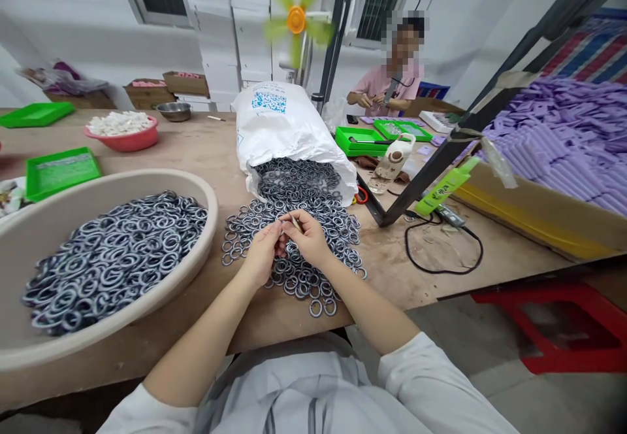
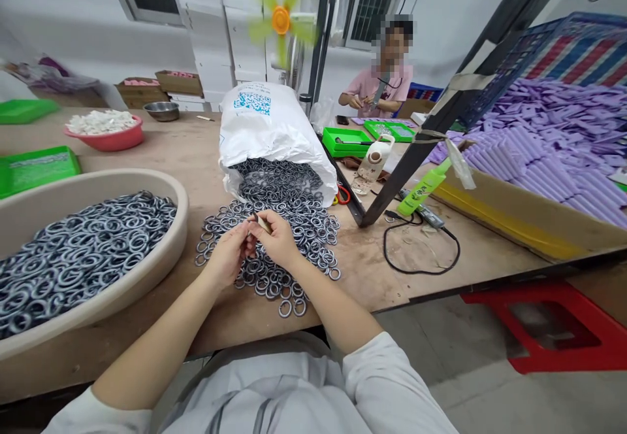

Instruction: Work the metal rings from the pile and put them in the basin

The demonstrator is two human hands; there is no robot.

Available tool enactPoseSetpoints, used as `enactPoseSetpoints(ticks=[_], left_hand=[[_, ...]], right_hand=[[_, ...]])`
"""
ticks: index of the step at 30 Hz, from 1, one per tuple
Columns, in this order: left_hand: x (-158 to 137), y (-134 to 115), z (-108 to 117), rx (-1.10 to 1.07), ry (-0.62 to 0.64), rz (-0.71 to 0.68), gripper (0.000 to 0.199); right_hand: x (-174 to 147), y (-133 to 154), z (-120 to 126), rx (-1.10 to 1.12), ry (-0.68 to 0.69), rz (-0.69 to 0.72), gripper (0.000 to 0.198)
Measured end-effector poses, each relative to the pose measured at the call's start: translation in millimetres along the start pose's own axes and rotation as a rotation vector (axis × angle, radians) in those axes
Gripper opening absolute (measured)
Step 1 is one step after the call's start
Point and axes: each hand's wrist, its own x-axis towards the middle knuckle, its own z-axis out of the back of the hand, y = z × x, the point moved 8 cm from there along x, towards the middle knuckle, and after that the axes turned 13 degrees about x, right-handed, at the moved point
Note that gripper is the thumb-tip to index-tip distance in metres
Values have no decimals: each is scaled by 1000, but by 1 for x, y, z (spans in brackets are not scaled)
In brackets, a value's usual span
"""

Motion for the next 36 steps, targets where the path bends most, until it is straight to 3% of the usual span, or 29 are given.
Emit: enactPoseSetpoints(ticks=[7, 11, 14, 19, 24, 28, 31, 36], left_hand=[[1, 1, -2, -4, 30, 2, 49], [0, 2, -9, -3, 118, 6, 47], [0, 2, -11, -48, 148, 39, 47], [2, 3, -4, -120, 89, 77, 47], [1, 5, -2, -134, 63, 87, 45], [-5, 0, -13, -101, 179, 48, 45], [-8, -2, -20, -85, 254, 13, 48], [-3, 6, -11, -85, 152, 25, 49]], right_hand=[[0, -2, -2, 27, 19, -50, 44], [4, -3, 7, 39, -9, -77, 46], [6, 10, 16, -158, -27, 26, 51], [-5, 29, 0, -647, 139, 171, 49], [-9, 30, -9, -767, 175, 188, 48], [3, 22, 12, -742, 65, 105, 52], [10, 19, 29, -596, -41, 52, 57], [1, 8, 2, -204, 122, -30, 49]])
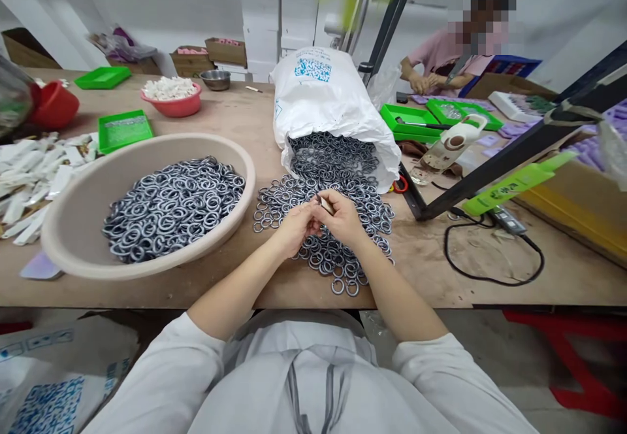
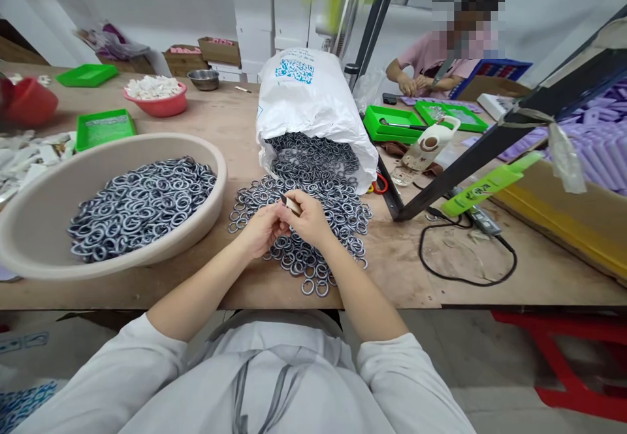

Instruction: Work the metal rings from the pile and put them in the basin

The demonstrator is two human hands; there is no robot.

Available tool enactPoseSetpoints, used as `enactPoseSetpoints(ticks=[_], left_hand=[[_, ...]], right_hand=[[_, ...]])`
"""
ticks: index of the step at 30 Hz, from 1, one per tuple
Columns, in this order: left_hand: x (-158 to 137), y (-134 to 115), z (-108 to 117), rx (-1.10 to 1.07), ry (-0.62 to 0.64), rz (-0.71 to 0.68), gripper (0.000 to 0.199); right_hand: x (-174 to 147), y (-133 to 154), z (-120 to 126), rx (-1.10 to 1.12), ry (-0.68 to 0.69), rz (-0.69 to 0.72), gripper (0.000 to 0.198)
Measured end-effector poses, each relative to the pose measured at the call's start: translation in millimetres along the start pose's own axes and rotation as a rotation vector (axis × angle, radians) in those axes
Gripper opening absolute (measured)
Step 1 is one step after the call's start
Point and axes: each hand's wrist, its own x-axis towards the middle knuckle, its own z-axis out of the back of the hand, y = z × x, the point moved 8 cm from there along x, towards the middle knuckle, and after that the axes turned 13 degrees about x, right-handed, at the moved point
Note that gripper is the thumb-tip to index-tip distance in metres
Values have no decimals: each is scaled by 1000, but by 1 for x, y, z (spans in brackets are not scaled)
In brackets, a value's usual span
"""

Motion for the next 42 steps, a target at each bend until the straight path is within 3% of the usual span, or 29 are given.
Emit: enactPoseSetpoints(ticks=[3, 6, 10, 13, 15, 17, 21, 25, 28, 33, 37, 40, 42], left_hand=[[2, 4, 1, 35, 19, 10, 50], [4, 7, 1, 51, 59, 27, 50], [10, 6, 15, 20, -25, 44, 44], [15, 6, 32, -58, -150, 60, 39], [16, 4, 40, -107, -216, 55, 39], [17, 2, 46, -145, -255, 40, 40], [14, -4, 47, -196, -269, 28, 41], [9, -4, 38, -192, -222, 39, 45], [7, -2, 31, -179, -192, 38, 47], [7, 2, 26, -180, -180, 29, 48], [8, 2, 25, -159, -141, 30, 49], [7, 2, 23, -116, -99, 48, 50], [5, 1, 17, -85, -46, 54, 50]], right_hand=[[1, -16, -8, 174, 22, -132, 49], [18, -27, 9, 147, -50, -153, 52], [56, -32, 34, -346, -83, -114, 36], [81, -37, 30, -787, -22, -163, 19], [89, -36, 21, -897, 5, -184, 18], [87, -29, 9, -798, 26, -149, 27], [52, 1, -11, -486, 98, 72, 37], [14, 21, -17, -581, 100, 184, 34], [5, 27, -18, -655, 66, 216, 38], [4, 31, -24, -770, 81, 226, 41], [2, 26, -27, -743, 115, 190, 42], [9, 14, -14, -650, 78, 117, 44], [16, 6, 6, -573, -17, 49, 47]])
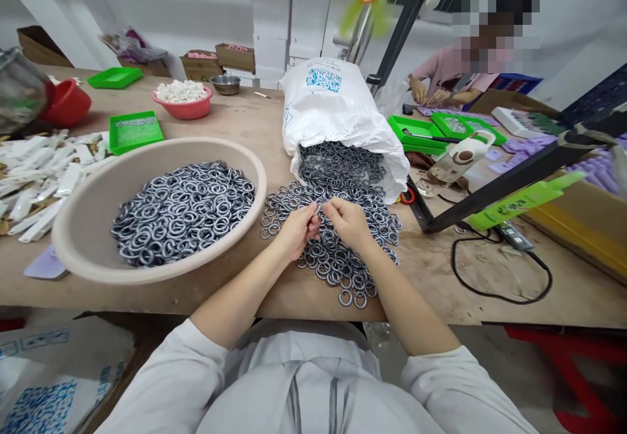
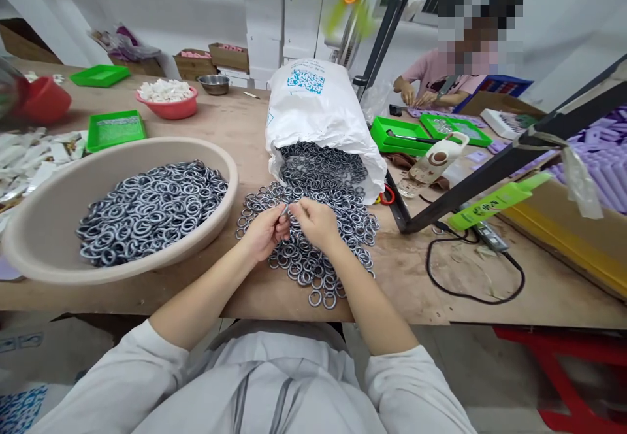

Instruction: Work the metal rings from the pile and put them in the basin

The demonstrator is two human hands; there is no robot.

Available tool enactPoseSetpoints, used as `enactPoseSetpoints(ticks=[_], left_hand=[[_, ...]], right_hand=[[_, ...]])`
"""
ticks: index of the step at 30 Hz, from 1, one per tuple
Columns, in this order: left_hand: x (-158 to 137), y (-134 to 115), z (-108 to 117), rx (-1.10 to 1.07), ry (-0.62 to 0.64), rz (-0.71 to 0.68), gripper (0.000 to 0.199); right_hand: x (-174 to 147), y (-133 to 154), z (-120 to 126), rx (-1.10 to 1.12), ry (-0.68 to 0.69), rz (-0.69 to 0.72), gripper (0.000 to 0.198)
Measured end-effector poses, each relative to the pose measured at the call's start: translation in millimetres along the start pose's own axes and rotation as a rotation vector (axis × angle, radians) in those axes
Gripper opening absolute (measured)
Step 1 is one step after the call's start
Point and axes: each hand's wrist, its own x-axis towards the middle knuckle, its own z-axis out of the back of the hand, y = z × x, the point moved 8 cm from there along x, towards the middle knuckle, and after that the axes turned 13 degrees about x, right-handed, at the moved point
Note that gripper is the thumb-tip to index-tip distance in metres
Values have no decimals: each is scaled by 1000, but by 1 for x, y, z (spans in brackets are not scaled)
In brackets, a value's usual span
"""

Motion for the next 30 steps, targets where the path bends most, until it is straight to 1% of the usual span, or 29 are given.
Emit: enactPoseSetpoints(ticks=[2, 4, 6, 8, 11, 13, 17, 20, 22, 26, 30], left_hand=[[-2, 0, -6, 9, 53, -4, 49], [-3, 0, -9, 5, 63, -9, 49], [-2, 1, -7, 4, 31, -9, 49], [-2, 3, -6, 9, 8, -2, 49], [-2, 7, -7, 20, 12, 22, 50], [-2, 10, -9, 26, 22, 39, 51], [-1, 11, -11, -1, 50, 48, 49], [-1, 7, -10, -70, 53, 44, 47], [-1, 3, -7, -99, 47, 37, 47], [-2, 1, -6, -121, 44, 37, 46], [-2, 3, -7, -132, 25, 39, 45]], right_hand=[[5, -14, 14, 92, -96, -66, 50], [6, -17, 20, 219, -123, -66, 51], [3, -11, 13, 357, -64, -55, 48], [-1, -6, 2, 463, -3, -88, 47], [-5, -5, -11, 595, 27, -154, 49], [-4, -7, -13, 636, 20, -154, 49], [5, -11, -8, 568, -26, -113, 53], [7, -8, -7, 488, 9, -82, 52], [4, 0, -5, 380, 30, -27, 49], [-6, 17, -1, 73, 38, 90, 43], [-14, 27, -4, -70, 69, 155, 42]])
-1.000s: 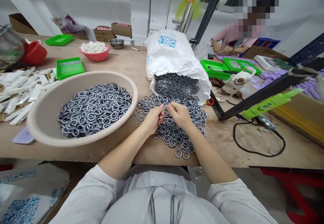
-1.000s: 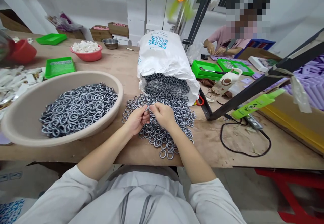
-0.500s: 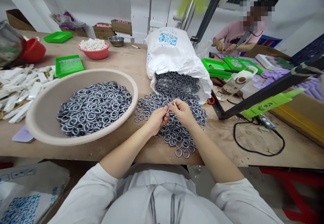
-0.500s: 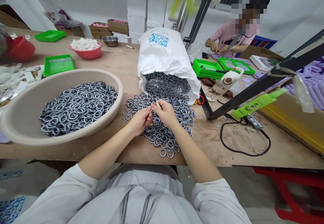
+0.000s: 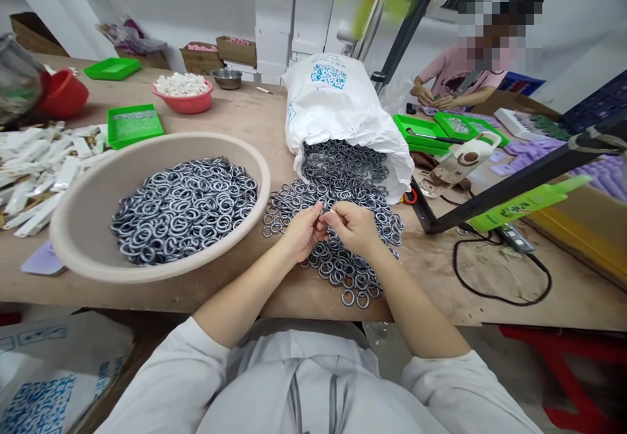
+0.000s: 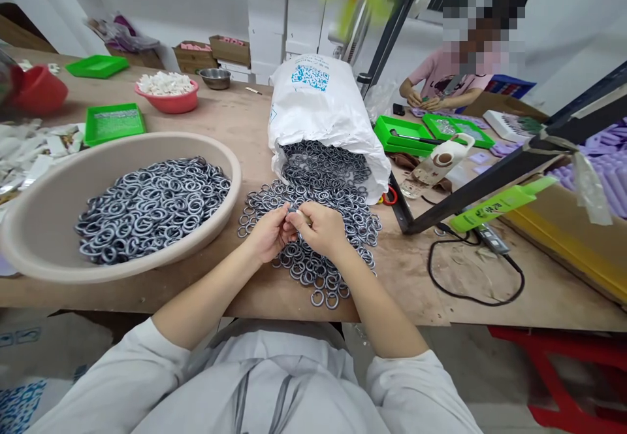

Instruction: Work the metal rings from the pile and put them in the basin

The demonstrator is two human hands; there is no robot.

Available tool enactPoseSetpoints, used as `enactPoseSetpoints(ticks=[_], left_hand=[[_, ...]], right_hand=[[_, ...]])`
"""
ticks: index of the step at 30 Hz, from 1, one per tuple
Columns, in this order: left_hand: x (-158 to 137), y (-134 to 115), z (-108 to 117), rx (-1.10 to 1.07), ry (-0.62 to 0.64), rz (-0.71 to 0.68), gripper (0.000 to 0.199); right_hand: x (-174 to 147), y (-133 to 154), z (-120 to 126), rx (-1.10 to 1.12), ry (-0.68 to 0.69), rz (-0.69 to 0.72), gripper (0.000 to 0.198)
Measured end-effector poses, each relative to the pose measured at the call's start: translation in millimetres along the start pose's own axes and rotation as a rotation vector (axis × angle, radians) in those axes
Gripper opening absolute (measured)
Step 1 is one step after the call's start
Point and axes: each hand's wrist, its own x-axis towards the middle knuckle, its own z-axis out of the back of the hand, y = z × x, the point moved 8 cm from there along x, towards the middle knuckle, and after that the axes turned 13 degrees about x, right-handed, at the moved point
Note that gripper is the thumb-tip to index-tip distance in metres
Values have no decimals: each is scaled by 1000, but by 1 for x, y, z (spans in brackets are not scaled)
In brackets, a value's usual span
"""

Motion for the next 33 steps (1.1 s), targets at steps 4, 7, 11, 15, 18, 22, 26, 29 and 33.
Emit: enactPoseSetpoints(ticks=[4, 7, 11, 15, 18, 22, 26, 29, 33], left_hand=[[1, 0, 1, -5, -5, -13, 46], [0, 2, 0, 15, 8, 2, 48], [-3, 4, -12, 50, 107, 2, 47], [-3, 6, -9, 67, 57, 6, 47], [0, 6, -2, 71, -3, 5, 47], [2, 6, 1, 60, -7, -9, 48], [3, 10, -3, 90, 54, 6, 47], [3, 10, 0, 107, 53, 15, 40], [3, 5, 5, 90, 30, 11, 34]], right_hand=[[-2, 2, -5, -45, 27, 5, 43], [1, -8, -3, -21, 27, -22, 43], [5, -39, 14, 94, -106, -165, 47], [5, -45, 11, 449, -111, -220, 45], [4, -42, -12, 687, 7, -312, 47], [21, -56, -25, 688, 24, -363, 46], [55, -88, -18, 83, -17, -386, 32], [73, -101, -24, -299, 81, -401, 20], [79, -105, -24, -303, 78, -422, 13]])
